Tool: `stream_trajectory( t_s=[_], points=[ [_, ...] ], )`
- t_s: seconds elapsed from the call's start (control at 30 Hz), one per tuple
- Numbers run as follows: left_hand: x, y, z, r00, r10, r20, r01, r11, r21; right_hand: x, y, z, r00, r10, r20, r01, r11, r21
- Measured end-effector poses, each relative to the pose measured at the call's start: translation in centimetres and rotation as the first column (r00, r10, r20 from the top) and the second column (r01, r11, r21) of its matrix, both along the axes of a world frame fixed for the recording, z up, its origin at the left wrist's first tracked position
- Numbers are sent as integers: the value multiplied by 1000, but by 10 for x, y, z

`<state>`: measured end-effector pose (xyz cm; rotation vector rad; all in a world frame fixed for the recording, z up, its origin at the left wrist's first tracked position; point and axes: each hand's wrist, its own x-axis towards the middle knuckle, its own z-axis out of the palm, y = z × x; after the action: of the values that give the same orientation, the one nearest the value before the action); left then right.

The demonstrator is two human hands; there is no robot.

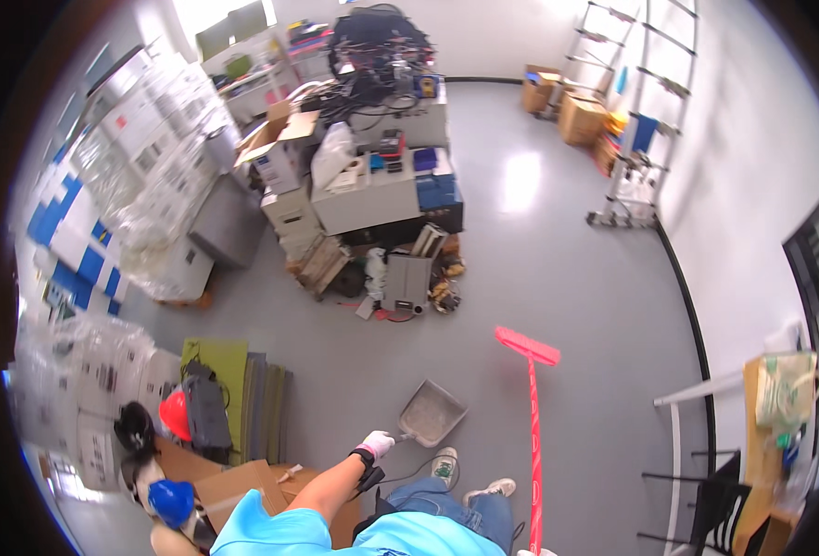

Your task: Sweep the floor in a warehouse or facility using a broom and dustpan.

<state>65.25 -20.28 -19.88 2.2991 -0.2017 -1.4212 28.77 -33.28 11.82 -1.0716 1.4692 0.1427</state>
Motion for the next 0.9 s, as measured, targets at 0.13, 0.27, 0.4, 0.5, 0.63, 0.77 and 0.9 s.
stream_trajectory(
  t_s=[0.13,0.27,0.4,0.5,0.63,0.77,0.9],
  points=[
    [-1,16,-12,999,-2,53,-2,996,93,51,-21,5,990,-34,137,16,991,132],
    [-12,-5,21,996,77,-54,-72,994,88,87,-32,11,962,-60,267,18,988,156],
    [-32,7,-32,991,133,-28,-136,985,-106,103,-21,21,925,-34,378,-28,987,157],
    [-47,12,-68,948,303,-101,-315,937,-152,96,-24,10,927,64,371,-141,972,187],
    [-44,0,-27,842,508,-180,-525,849,-58,86,-24,8,951,30,309,-85,983,165],
    [-50,10,-7,719,649,-247,-665,746,25,87,-22,11,954,48,295,-101,981,166],
    [-57,25,-18,676,691,-256,-715,699,0,89,-19,15,944,34,328,-95,981,172]
  ],
)
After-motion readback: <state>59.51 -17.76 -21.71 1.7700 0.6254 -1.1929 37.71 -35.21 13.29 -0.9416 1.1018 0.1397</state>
